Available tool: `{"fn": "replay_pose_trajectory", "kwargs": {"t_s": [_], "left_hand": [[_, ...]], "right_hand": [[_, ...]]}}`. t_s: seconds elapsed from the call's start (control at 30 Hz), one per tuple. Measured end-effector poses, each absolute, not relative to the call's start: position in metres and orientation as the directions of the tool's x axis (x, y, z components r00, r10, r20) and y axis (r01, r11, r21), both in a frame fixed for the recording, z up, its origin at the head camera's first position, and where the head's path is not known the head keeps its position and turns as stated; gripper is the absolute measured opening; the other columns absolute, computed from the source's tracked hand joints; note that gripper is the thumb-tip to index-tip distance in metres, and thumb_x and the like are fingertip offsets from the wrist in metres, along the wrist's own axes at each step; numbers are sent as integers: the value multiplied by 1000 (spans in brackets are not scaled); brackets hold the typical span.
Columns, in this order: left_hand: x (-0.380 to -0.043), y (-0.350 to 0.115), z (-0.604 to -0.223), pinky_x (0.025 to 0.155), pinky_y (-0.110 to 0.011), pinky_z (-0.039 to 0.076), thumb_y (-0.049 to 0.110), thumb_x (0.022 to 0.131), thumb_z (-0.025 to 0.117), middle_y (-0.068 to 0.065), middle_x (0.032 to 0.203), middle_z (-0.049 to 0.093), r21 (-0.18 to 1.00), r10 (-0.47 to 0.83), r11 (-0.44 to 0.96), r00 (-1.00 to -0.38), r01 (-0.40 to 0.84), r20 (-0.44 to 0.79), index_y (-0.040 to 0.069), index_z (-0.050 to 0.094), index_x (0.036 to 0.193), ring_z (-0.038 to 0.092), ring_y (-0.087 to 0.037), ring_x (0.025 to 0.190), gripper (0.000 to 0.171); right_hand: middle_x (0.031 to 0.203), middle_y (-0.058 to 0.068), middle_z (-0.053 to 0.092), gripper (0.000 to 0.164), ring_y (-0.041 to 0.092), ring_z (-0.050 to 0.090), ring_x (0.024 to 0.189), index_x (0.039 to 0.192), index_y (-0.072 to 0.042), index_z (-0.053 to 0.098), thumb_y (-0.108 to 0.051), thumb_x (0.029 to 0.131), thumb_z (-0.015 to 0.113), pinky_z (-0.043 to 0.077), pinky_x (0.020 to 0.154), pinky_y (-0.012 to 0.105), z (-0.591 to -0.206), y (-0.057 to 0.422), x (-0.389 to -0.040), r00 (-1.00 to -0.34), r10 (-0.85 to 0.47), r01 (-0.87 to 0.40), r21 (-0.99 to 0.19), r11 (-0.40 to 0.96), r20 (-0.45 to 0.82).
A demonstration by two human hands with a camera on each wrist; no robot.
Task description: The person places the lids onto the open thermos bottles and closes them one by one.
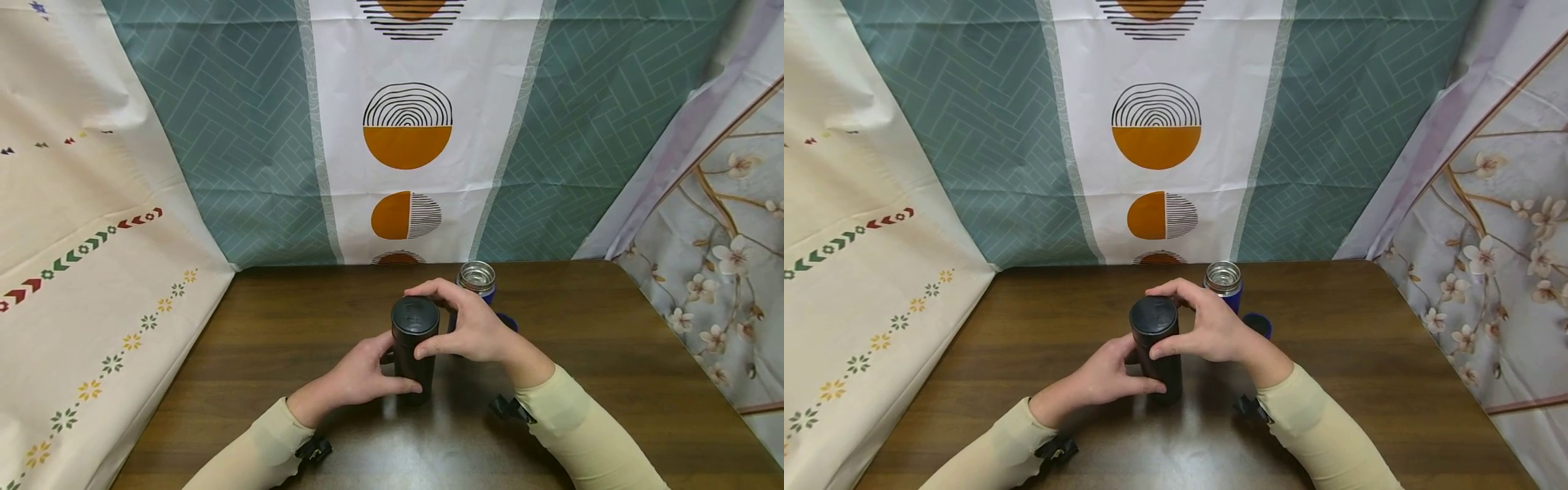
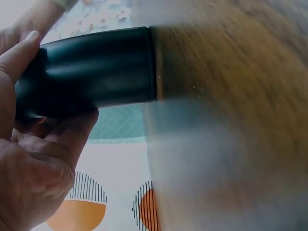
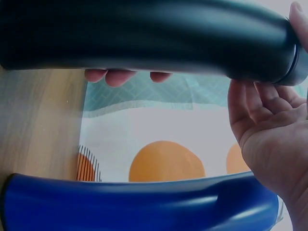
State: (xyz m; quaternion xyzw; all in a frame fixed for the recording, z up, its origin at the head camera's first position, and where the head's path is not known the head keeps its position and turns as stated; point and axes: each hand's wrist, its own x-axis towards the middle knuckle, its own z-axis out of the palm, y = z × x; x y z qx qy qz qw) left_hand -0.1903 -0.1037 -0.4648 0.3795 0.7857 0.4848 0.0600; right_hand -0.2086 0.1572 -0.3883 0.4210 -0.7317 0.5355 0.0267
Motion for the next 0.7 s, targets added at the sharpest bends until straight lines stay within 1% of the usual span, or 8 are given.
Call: {"fn": "replay_pose_trajectory", "kwargs": {"t_s": [0.1, 0.3, 0.4, 0.47, 0.53, 0.63, 0.7], "left_hand": [[-190, -104, -464, 109, -42, 59, 27, 89, 99, 7, 138, 74, 810, 648, 245, -711, 533, 272, 27, 61, 154, 72, -14, 124, 76], [-190, -103, -464, 109, -42, 58, 26, 88, 99, 7, 137, 75, 808, 644, 248, -714, 534, 274, 26, 61, 153, 72, -14, 125, 76], [-190, -104, -464, 110, -42, 58, 26, 89, 99, 7, 137, 74, 813, 646, 247, -715, 527, 268, 26, 60, 154, 72, -14, 125, 76], [-190, -104, -464, 110, -43, 58, 26, 89, 98, 7, 138, 74, 817, 649, 246, -715, 522, 262, 26, 60, 154, 72, -14, 125, 76], [-190, -104, -463, 110, -43, 58, 26, 89, 98, 7, 138, 74, 818, 651, 249, -715, 519, 255, 27, 60, 154, 71, -14, 126, 76], [-190, -105, -463, 111, -44, 57, 27, 90, 98, 8, 139, 74, 816, 653, 255, -715, 519, 250, 27, 60, 154, 71, -14, 126, 75], [-190, -105, -464, 111, -44, 57, 27, 90, 98, 8, 139, 74, 814, 654, 259, -715, 519, 248, 27, 60, 154, 71, -14, 127, 74]], "right_hand": [[141, 4, 70, 80, 26, 70, 122, 142, -12, 65, -3, 73, 105, 55, 107, 42, -389, 155, -207, -652, -574, -643, -762, 72, 496], [137, 7, 67, 82, 28, 69, 121, 138, -9, 62, -1, 69, 106, 55, 108, 37, -391, 151, -207, -640, -555, -663, -747, 50, 532], [137, 7, 67, 81, 27, 69, 120, 139, -10, 62, -3, 70, 106, 55, 107, 37, -391, 151, -207, -646, -557, -656, -753, 55, 522], [140, 5, 67, 81, 26, 68, 122, 143, -11, 62, -7, 74, 105, 54, 108, 37, -390, 152, -207, -649, -571, -642, -765, 57, 503], [144, 4, 67, 80, 26, 67, 127, 150, -13, 60, -11, 81, 101, 51, 113, 38, -390, 153, -208, -638, -599, -626, -779, 39, 484], [150, 6, 68, 79, 29, 64, 138, 162, -13, 53, -15, 93, 93, 43, 122, 41, -390, 155, -209, -591, -656, -603, -797, -27, 469], [152, 9, 68, 78, 32, 60, 144, 166, -11, 48, -15, 98, 87, 38, 126, 43, -391, 156, -210, -558, -686, -587, -807, -71, 466]]}}
